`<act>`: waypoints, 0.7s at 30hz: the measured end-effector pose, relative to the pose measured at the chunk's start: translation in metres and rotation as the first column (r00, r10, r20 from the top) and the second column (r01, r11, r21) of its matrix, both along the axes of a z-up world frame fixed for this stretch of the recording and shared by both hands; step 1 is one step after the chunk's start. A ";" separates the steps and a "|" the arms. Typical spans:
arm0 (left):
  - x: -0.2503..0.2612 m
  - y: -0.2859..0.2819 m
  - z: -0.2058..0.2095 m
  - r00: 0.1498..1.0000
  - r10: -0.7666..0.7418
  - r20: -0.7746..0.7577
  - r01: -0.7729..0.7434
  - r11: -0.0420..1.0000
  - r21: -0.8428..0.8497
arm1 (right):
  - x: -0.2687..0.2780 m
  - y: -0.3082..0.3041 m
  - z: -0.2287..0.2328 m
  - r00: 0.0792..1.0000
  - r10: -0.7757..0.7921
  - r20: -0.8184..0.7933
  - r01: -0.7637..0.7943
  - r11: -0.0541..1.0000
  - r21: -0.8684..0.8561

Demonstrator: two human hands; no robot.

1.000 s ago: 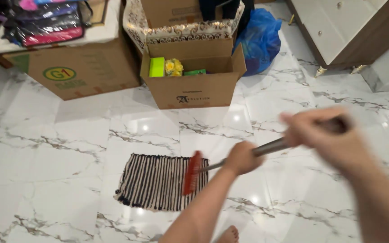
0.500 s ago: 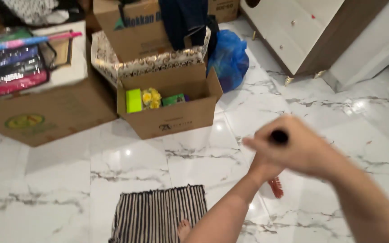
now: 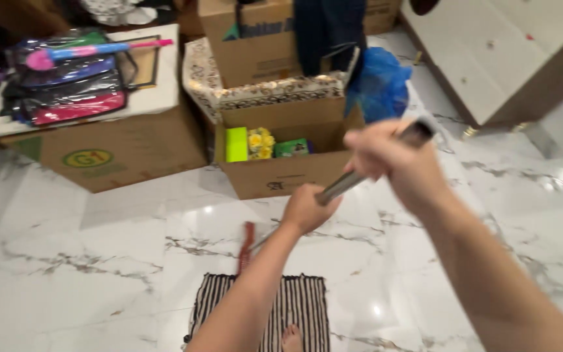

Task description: Sweep the floor in various rooms including a bedroom and living area using a broom.

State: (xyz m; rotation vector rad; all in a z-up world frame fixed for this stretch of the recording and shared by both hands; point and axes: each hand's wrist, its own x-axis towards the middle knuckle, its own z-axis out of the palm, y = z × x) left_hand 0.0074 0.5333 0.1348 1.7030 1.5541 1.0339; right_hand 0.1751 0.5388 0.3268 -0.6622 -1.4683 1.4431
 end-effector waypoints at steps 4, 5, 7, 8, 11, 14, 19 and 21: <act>-0.065 -0.019 -0.025 0.962 0.095 -0.257 -0.153 0.964 -0.215 | -0.040 -0.004 -0.068 0.968 -0.010 0.250 0.002 0.999 0.033; -0.075 -0.024 -0.036 0.937 0.106 -0.332 -0.181 0.962 -0.205 | -0.046 -0.005 -0.091 0.949 0.036 0.312 -0.062 0.995 0.075; -0.090 -0.029 -0.073 0.907 0.114 -0.406 -0.206 0.960 -0.191 | -0.057 -0.013 -0.122 0.925 0.075 0.372 -0.126 0.985 0.114; -0.091 -0.028 -0.099 0.912 0.109 -0.395 -0.221 0.942 -0.251 | -0.059 -0.020 -0.129 0.936 0.081 0.343 -0.124 0.987 0.106; -0.066 -0.022 -0.136 0.936 0.088 -0.341 -0.187 0.945 -0.269 | -0.048 -0.026 -0.124 0.921 0.052 0.386 -0.087 0.994 0.073; -0.007 -0.016 -0.120 0.982 0.034 -0.187 -0.067 0.983 -0.173 | -0.010 -0.018 -0.092 0.841 -0.006 0.542 -0.025 0.998 0.050; 0.090 -0.020 -0.065 0.975 -0.098 0.201 0.125 0.984 -0.124 | 0.036 -0.020 -0.019 0.674 -0.056 0.737 0.034 0.998 0.046; 0.123 -0.021 -0.068 0.955 -0.062 0.291 0.140 0.957 -0.255 | 0.044 -0.025 -0.016 0.602 0.024 0.798 0.119 0.986 -0.119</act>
